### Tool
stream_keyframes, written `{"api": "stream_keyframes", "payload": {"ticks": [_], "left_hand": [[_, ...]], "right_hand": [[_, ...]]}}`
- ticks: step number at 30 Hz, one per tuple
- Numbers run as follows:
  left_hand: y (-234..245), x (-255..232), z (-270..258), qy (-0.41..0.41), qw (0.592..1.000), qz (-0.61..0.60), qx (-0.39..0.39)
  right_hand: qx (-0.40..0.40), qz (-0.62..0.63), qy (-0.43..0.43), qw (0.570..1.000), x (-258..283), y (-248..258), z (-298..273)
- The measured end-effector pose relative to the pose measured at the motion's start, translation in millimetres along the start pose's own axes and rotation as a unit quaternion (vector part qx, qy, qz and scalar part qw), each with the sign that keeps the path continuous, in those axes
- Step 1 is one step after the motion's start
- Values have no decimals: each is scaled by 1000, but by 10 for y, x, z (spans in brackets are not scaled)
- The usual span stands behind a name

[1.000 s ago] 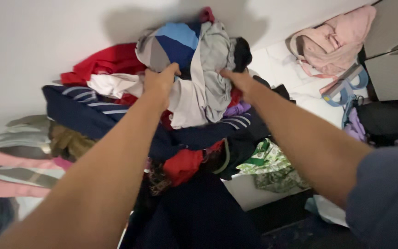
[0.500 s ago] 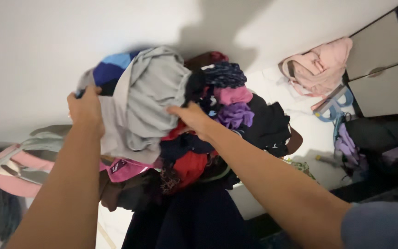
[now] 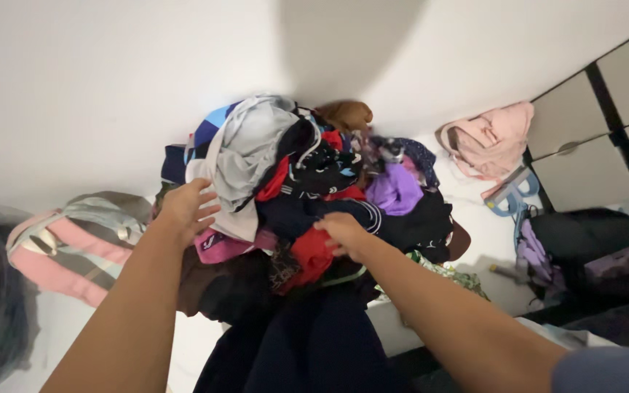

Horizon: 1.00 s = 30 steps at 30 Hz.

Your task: The person picks up a blue and white checkered shirt from a laundry pile on the floor, spreads it out, and folds it on a bed. Then they pick up a red garment from the same pile, shake it, and fold it on the bed.

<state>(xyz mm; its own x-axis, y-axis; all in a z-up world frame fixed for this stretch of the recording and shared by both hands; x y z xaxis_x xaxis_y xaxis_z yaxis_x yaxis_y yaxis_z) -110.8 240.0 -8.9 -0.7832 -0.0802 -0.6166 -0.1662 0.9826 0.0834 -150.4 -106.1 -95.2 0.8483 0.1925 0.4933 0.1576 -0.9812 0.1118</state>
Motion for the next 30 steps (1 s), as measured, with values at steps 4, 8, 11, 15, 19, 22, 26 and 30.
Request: {"api": "stream_keyframes", "payload": {"ticks": [4,8,11,15,19,22,26,30], "left_hand": [[389,134,-239,-4,999,-37,-14],[710,311,-518,-18,999,-43,-17],[951,498,-711,-23,996,-79,-17],[1087,660,-904,-36,997,-62,0],[913,702,-966,-51,997,-36,42],[585,613,-982,-52,996,6,77],[-34,426,-1029,-68,987,40,140],[-753,231,-1170,-97,975,66,191]], "right_hand": [[5,48,-35,998,-380,16,-307],[13,88,-22,996,-659,23,-659],[0,187,-14,982,-909,6,-883],[-33,290,-8,956,-1331,70,-1125],[-76,354,-9,932,-1697,140,-1448],[-103,407,-8,908,-1900,237,-1729],[-117,445,0,888,-2101,524,-1905],[-131,459,22,879,-2184,934,-2007]]}}
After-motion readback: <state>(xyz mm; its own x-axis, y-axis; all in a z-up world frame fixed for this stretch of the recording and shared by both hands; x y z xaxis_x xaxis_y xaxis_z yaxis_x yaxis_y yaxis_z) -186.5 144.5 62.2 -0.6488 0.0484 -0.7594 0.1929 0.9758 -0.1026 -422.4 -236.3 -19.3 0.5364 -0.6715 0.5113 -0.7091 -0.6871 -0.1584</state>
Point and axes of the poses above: each hand's wrist, its own z-axis towards the middle knuckle, its own y-axis out of the back of the hand, x = y × z, the point moved 5 cm from there along z, towards the middle knuckle, and after that the axes turned 7 degrees about z, right-handed, at the moved point
